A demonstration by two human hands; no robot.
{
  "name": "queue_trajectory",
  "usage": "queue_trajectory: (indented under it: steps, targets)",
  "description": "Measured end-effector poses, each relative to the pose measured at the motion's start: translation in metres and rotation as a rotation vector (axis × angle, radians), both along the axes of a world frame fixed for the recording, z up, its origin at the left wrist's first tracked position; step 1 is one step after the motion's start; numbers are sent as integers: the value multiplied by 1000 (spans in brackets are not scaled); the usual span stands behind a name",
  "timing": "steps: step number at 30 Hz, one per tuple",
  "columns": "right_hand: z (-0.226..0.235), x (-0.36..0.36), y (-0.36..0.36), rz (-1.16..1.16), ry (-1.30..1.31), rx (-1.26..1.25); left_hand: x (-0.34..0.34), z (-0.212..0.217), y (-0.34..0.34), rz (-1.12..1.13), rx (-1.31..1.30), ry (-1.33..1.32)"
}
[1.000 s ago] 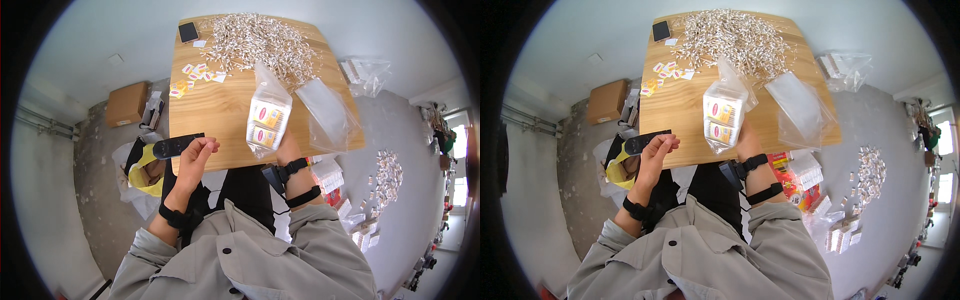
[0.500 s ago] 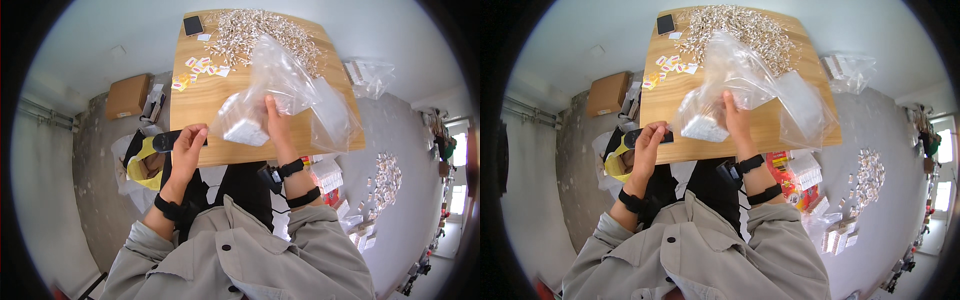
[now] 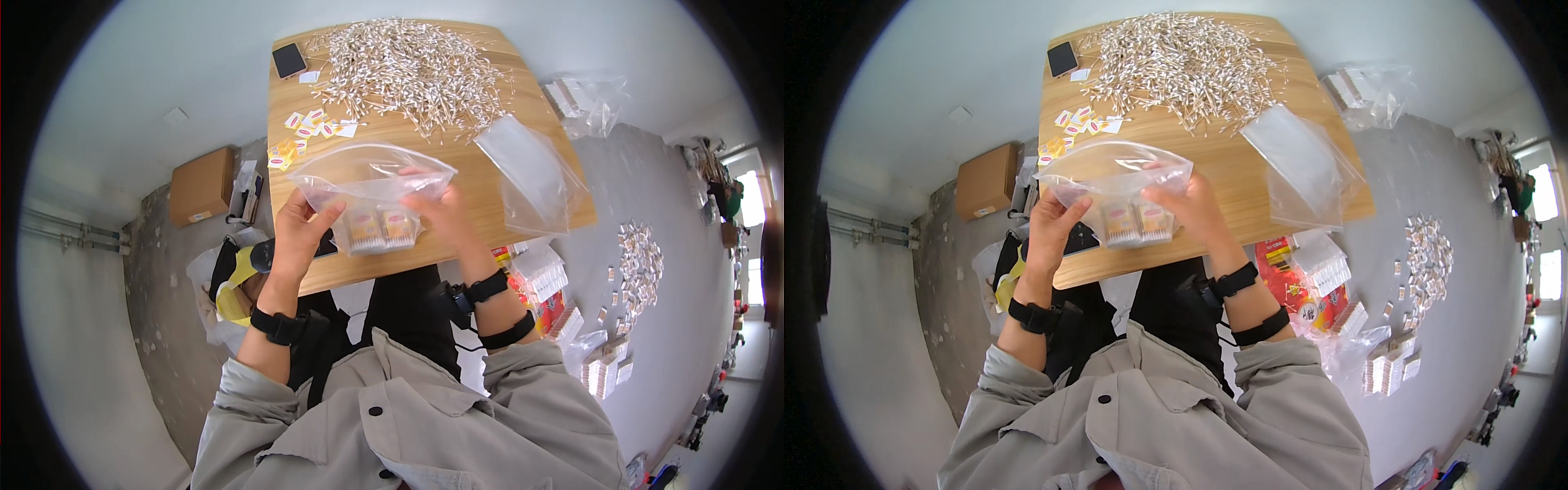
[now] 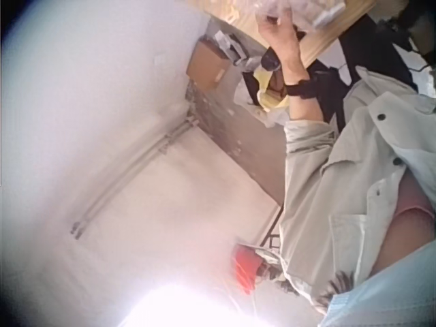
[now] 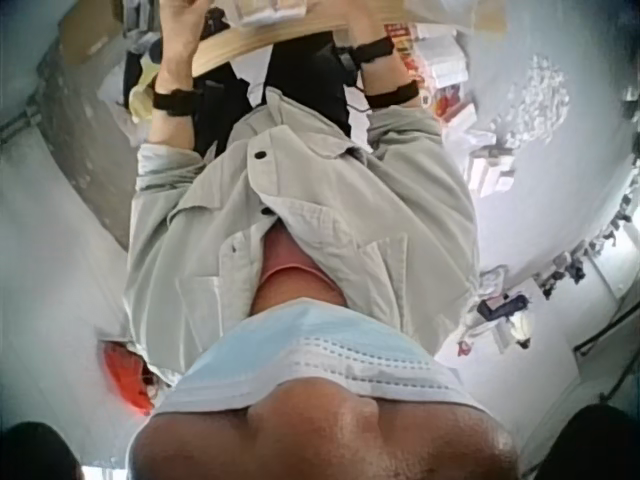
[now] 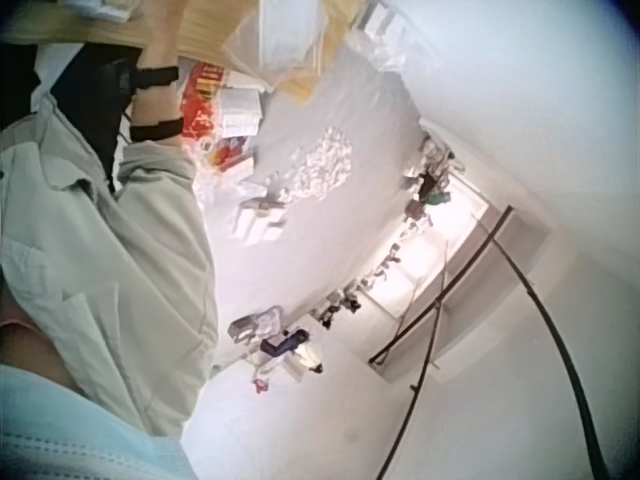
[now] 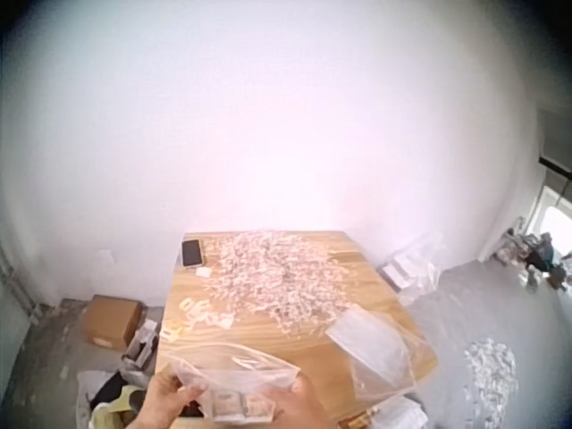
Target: The recorder is packing cotton swabs into small plastic bags and then placing them into a larger bag.
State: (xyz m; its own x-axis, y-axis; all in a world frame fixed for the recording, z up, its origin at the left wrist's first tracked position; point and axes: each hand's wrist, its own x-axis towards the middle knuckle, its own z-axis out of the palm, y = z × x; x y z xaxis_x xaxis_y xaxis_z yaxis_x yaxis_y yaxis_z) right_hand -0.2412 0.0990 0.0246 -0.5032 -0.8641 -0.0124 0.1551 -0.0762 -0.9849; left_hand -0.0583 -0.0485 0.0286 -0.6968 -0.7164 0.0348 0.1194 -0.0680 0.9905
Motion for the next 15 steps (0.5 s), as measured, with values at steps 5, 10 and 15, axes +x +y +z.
queue_trajectory:
  steps: [5, 10, 15]
  targets:
    - [36, -30, 2, -127, 205, -178, -4, 31, -6, 36, -141, 92]
    - [53, -39, 11, -86, 208, -88, 5, 47, -9, 4, -281, 63]
    - [34, -32, 19, 173, 131, 70, 16, 40, 0, 32, -326, -23]
